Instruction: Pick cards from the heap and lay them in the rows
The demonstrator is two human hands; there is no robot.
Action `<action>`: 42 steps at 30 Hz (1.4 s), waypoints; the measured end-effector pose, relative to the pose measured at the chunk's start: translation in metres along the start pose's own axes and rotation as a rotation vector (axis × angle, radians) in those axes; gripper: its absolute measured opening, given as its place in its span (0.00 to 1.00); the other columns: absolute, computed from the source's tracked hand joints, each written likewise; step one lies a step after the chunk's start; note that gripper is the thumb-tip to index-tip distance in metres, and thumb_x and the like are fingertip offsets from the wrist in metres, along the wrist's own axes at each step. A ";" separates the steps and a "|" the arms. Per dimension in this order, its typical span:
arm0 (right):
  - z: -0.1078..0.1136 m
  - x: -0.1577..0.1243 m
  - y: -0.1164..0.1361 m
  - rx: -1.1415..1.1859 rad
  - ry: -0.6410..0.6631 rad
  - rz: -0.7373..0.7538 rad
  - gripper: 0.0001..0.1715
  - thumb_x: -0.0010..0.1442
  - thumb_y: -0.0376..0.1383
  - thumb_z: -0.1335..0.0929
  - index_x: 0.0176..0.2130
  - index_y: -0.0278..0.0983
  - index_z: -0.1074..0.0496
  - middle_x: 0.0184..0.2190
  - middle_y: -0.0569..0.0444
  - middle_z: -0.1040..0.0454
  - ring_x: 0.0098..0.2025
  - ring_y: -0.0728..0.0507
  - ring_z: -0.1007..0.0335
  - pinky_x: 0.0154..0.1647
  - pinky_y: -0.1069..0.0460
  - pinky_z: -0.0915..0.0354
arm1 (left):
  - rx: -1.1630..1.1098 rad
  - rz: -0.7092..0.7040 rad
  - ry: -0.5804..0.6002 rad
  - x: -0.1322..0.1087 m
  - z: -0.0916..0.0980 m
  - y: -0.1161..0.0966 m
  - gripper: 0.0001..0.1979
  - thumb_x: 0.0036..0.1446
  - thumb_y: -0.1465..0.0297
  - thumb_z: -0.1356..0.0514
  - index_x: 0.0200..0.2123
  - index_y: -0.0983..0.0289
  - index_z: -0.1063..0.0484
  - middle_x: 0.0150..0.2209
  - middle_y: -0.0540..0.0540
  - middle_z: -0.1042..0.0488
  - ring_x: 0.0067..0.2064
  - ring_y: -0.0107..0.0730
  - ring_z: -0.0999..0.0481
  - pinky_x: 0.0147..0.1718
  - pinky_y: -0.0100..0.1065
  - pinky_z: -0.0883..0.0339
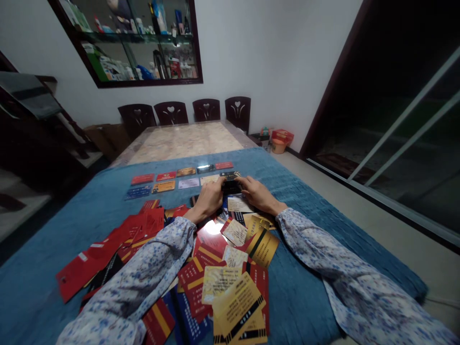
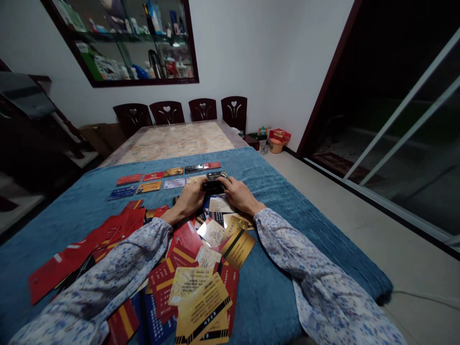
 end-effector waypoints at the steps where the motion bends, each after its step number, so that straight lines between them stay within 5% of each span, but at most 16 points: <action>1: 0.000 0.000 0.000 0.014 -0.007 0.008 0.35 0.60 0.24 0.33 0.64 0.39 0.37 0.48 0.45 0.28 0.44 0.39 0.26 0.46 0.46 0.30 | -0.003 -0.003 -0.007 0.000 0.001 0.000 0.25 0.56 0.81 0.47 0.58 0.66 0.33 0.45 0.65 0.21 0.46 0.50 0.22 0.49 0.47 0.29; 9: 0.003 -0.001 0.001 0.092 -0.104 0.100 0.40 0.55 0.22 0.32 0.64 0.40 0.38 0.54 0.44 0.34 0.48 0.39 0.27 0.51 0.43 0.27 | -0.051 -0.016 -0.006 0.001 0.008 -0.006 0.23 0.56 0.80 0.46 0.55 0.66 0.32 0.45 0.64 0.21 0.45 0.49 0.22 0.47 0.46 0.29; 19: 0.015 0.005 0.004 0.013 -0.105 0.202 0.41 0.57 0.22 0.34 0.66 0.39 0.40 0.58 0.39 0.34 0.56 0.36 0.30 0.55 0.41 0.28 | 0.061 -0.063 0.069 0.010 0.015 -0.010 0.26 0.54 0.77 0.39 0.58 0.66 0.34 0.54 0.66 0.26 0.55 0.54 0.28 0.53 0.50 0.33; 31: 0.017 0.027 -0.018 -0.032 -0.026 0.249 0.35 0.58 0.26 0.31 0.63 0.37 0.35 0.54 0.40 0.31 0.54 0.34 0.32 0.55 0.37 0.29 | 0.233 -0.040 0.163 0.028 0.022 -0.016 0.23 0.58 0.73 0.39 0.57 0.65 0.35 0.59 0.65 0.30 0.61 0.52 0.34 0.54 0.49 0.36; 42: 0.003 0.061 -0.046 -0.061 0.115 0.169 0.29 0.57 0.28 0.28 0.58 0.35 0.30 0.52 0.41 0.28 0.52 0.36 0.31 0.55 0.42 0.33 | 0.248 -0.024 0.223 0.054 0.007 0.005 0.24 0.60 0.69 0.40 0.59 0.64 0.33 0.63 0.63 0.31 0.63 0.54 0.37 0.56 0.53 0.37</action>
Point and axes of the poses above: each hand's wrist, its own x-axis towards the middle knuckle, its own z-axis out of the back of the hand, y = z × x, the point moved 7 cm from there along x, towards the middle knuckle
